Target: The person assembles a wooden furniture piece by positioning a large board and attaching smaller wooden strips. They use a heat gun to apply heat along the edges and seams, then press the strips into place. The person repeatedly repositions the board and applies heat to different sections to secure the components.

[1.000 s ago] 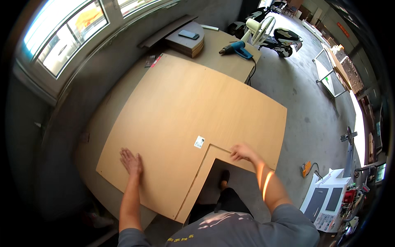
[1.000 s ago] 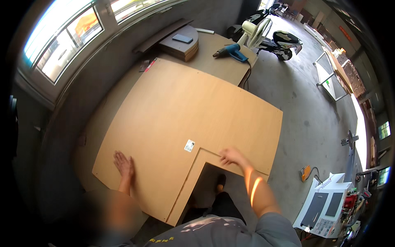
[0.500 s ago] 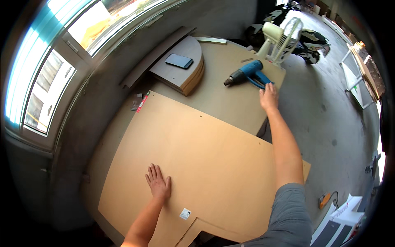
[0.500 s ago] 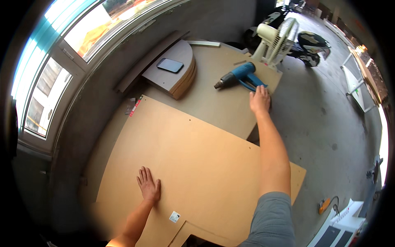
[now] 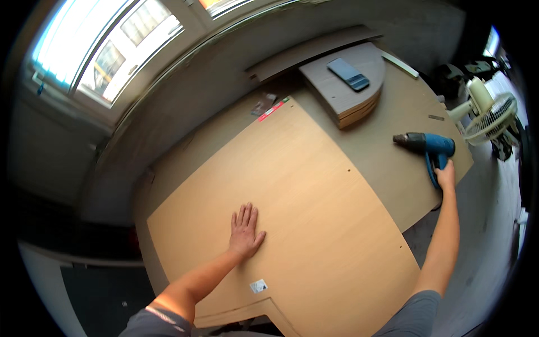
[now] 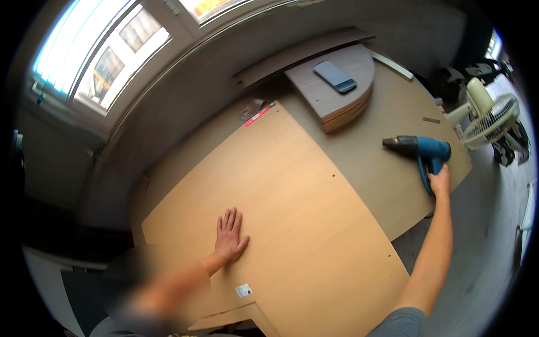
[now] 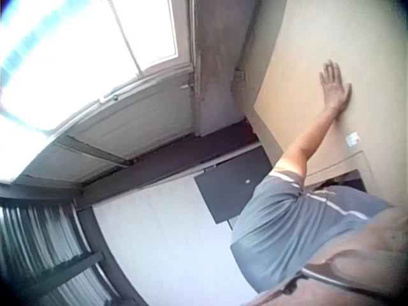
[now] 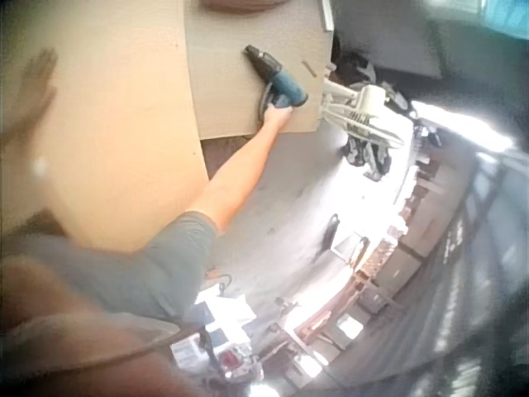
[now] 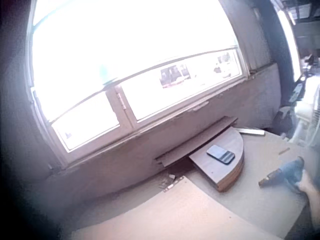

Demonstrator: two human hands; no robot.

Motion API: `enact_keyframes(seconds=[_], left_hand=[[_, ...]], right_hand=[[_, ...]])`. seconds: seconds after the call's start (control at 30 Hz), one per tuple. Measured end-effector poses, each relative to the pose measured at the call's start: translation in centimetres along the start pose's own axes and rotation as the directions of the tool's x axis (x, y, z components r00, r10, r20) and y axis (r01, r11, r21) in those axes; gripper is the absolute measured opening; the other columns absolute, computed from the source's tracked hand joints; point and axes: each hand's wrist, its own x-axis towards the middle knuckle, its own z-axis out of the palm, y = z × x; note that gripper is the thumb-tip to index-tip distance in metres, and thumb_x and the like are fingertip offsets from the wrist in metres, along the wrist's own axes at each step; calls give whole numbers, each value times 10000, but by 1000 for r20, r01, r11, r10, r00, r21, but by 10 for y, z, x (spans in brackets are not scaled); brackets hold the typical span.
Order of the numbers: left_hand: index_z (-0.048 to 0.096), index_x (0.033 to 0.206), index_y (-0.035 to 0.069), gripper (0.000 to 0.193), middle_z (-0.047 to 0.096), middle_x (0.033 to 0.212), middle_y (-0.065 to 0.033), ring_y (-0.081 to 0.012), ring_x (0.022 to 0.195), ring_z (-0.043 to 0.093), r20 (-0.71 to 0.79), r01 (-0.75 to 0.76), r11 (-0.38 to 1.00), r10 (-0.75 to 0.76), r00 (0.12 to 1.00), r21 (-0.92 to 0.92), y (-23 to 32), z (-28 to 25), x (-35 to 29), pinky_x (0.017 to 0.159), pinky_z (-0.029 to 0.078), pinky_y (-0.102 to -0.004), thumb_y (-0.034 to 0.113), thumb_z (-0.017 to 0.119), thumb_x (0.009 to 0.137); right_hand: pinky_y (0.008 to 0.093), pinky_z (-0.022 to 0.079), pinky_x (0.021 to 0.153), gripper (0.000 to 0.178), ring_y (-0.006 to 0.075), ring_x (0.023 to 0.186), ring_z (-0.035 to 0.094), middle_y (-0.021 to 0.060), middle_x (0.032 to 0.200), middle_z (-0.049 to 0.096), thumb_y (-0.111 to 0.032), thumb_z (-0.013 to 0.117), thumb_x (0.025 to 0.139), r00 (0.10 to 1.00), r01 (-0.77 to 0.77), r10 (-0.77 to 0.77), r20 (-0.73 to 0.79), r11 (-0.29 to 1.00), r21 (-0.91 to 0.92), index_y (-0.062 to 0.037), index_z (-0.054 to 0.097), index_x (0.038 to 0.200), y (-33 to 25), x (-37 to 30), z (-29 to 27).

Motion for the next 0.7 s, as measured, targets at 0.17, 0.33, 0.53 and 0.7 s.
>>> enact_keyframes(seconds=[0.17,0.33,0.53,0.7], left_hand=[[221,1558,30,789,132,1648,-179,-331,1533,82,-11,-6,999,6,1000,-46,-12,-11,-6,1224,67,-535,430,512,944],[236,1559,55,775,176,1643,-156,-301,1532,111,-118,-105,988,91,989,-116,-9,2,6,1227,81,-524,458,486,945],[223,1569,69,788,124,1665,-111,-271,1542,69,-55,-39,989,31,998,-145,-46,14,-3,1230,41,-525,484,475,948],[217,1572,76,745,114,1666,-104,-263,1540,79,-21,-168,977,167,986,-128,-76,4,-18,1242,65,-472,454,460,978]], right_hand=[[422,391,1098,722,358,1323,498,232,1428,511,-50,693,822,984,178,-177,-22,960,217,11,386,1472,135,-27,-13],[407,349,1149,676,365,1373,438,223,1497,439,-61,669,885,941,0,-67,-332,980,-197,9,369,1487,355,-145,-199],[397,339,1151,655,375,1370,439,237,1458,481,-9,617,843,754,-486,94,-650,745,-456,52,395,1456,434,-512,-381],[385,399,1066,605,368,1204,572,209,1303,600,-56,682,814,555,-554,436,-709,829,76,35,487,1379,374,-813,-393]])
